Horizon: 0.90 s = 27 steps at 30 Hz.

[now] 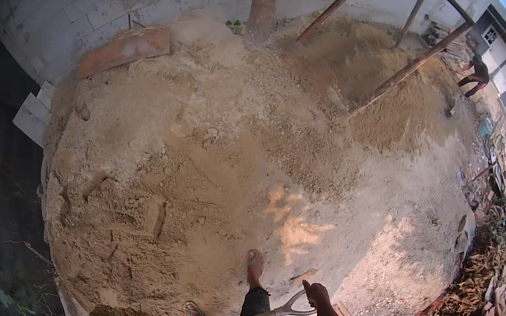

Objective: The person uses a shovel to scoop sand from a large pile and throw it through a standing wire screen to sift it.

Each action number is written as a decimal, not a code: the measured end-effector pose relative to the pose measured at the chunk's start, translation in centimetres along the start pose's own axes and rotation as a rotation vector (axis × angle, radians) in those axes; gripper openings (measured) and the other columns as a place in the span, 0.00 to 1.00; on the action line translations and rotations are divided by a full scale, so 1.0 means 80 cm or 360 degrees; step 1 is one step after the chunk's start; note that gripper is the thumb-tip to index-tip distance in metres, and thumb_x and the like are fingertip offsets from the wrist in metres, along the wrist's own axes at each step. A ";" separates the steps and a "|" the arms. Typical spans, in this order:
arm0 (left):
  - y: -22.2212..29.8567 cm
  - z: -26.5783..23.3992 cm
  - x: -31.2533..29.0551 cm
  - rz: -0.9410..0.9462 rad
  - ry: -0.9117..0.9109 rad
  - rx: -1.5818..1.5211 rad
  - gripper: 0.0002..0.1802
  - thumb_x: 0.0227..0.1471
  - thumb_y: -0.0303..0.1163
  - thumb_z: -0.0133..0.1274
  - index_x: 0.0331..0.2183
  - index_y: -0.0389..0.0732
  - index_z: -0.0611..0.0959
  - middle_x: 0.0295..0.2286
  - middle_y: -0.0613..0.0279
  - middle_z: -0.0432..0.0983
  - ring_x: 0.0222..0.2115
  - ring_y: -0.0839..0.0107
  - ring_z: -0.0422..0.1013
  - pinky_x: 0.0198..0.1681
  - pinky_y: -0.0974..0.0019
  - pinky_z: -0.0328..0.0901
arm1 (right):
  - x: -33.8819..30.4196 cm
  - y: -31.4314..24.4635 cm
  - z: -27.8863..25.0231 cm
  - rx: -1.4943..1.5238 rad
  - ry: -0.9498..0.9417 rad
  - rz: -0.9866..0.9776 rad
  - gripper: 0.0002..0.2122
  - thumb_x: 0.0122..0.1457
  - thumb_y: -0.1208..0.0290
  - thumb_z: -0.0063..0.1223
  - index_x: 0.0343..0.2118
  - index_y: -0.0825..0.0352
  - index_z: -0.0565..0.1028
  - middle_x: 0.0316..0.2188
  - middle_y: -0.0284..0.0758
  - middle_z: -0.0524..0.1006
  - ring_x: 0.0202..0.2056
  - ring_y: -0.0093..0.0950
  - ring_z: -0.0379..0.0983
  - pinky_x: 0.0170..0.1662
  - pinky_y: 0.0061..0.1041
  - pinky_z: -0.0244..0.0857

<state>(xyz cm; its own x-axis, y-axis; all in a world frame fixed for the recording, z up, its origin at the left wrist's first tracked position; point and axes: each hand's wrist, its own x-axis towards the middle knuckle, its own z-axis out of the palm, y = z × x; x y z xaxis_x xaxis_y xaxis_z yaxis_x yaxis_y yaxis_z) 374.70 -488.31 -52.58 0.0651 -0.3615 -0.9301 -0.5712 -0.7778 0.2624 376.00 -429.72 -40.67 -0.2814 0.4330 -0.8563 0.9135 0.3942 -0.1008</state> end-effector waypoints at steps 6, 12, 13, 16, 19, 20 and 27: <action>0.028 0.320 -0.152 0.0538 -0.0335 0.0602 0.22 0.46 0.36 0.56 0.39 0.37 0.65 0.33 0.51 0.67 0.32 0.57 0.67 0.33 0.55 0.67 | -0.002 0.123 -0.071 0.0802 0.0032 0.0272 0.31 0.60 0.44 0.39 0.15 0.72 0.69 0.10 0.38 0.69 0.10 0.30 0.66 0.14 0.31 0.62; 0.047 0.685 -0.494 0.1485 -0.0711 0.1467 0.32 0.42 0.34 0.60 0.48 0.34 0.65 0.40 0.46 0.69 0.39 0.54 0.69 0.36 0.54 0.68 | -0.009 0.078 0.049 0.1440 -0.0370 0.0019 0.35 0.56 0.36 0.37 0.30 0.73 0.78 0.22 0.41 0.76 0.25 0.30 0.72 0.31 0.29 0.66; 0.035 0.741 -0.562 0.1644 -0.0802 0.1575 0.34 0.42 0.34 0.60 0.49 0.34 0.65 0.41 0.46 0.69 0.40 0.53 0.69 0.37 0.53 0.68 | -0.022 0.037 0.051 0.1735 -0.0420 -0.0227 0.36 0.56 0.36 0.38 0.38 0.73 0.77 0.29 0.43 0.77 0.31 0.28 0.72 0.35 0.27 0.66; 0.017 0.847 -0.798 0.2157 -0.1117 0.1584 0.40 0.39 0.34 0.63 0.52 0.31 0.64 0.44 0.44 0.70 0.42 0.53 0.70 0.40 0.54 0.68 | 0.026 -0.088 0.032 0.1789 -0.0550 -0.0466 0.35 0.60 0.37 0.27 0.33 0.70 0.75 0.19 0.36 0.74 0.20 0.28 0.71 0.28 0.26 0.67; 0.072 0.873 -0.952 0.2753 -0.1006 0.1506 0.40 0.36 0.37 0.63 0.49 0.29 0.67 0.41 0.44 0.72 0.42 0.54 0.71 0.41 0.55 0.68 | -0.047 -0.213 -0.059 0.2048 -0.1088 -0.0549 0.32 0.57 0.34 0.30 0.27 0.65 0.71 0.14 0.34 0.70 0.15 0.27 0.68 0.18 0.26 0.64; 0.090 0.866 -0.989 0.2846 -0.1046 0.1506 0.36 0.36 0.38 0.63 0.46 0.29 0.71 0.38 0.45 0.74 0.40 0.53 0.73 0.40 0.56 0.68 | -0.055 -0.230 -0.074 0.2130 -0.1153 -0.0615 0.32 0.56 0.34 0.32 0.27 0.65 0.71 0.14 0.34 0.69 0.13 0.28 0.67 0.16 0.25 0.62; 0.109 0.724 -0.844 0.2395 -0.1699 0.1347 0.20 0.40 0.36 0.63 0.32 0.32 0.77 0.24 0.56 0.74 0.23 0.66 0.71 0.25 0.61 0.65 | -0.097 -0.107 -0.050 0.1751 -0.0332 -0.0270 0.37 0.58 0.37 0.36 0.50 0.74 0.70 0.41 0.46 0.75 0.39 0.32 0.74 0.40 0.32 0.68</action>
<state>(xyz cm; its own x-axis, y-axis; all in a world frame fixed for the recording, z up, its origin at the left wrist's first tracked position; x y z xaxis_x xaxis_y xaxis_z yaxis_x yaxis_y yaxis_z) 317.94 -440.93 -2.37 -0.9622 0.2704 0.0342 0.1157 0.2919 0.9494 369.19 -433.16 -31.14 -0.4658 0.2576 -0.8466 0.6594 -0.5370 -0.5262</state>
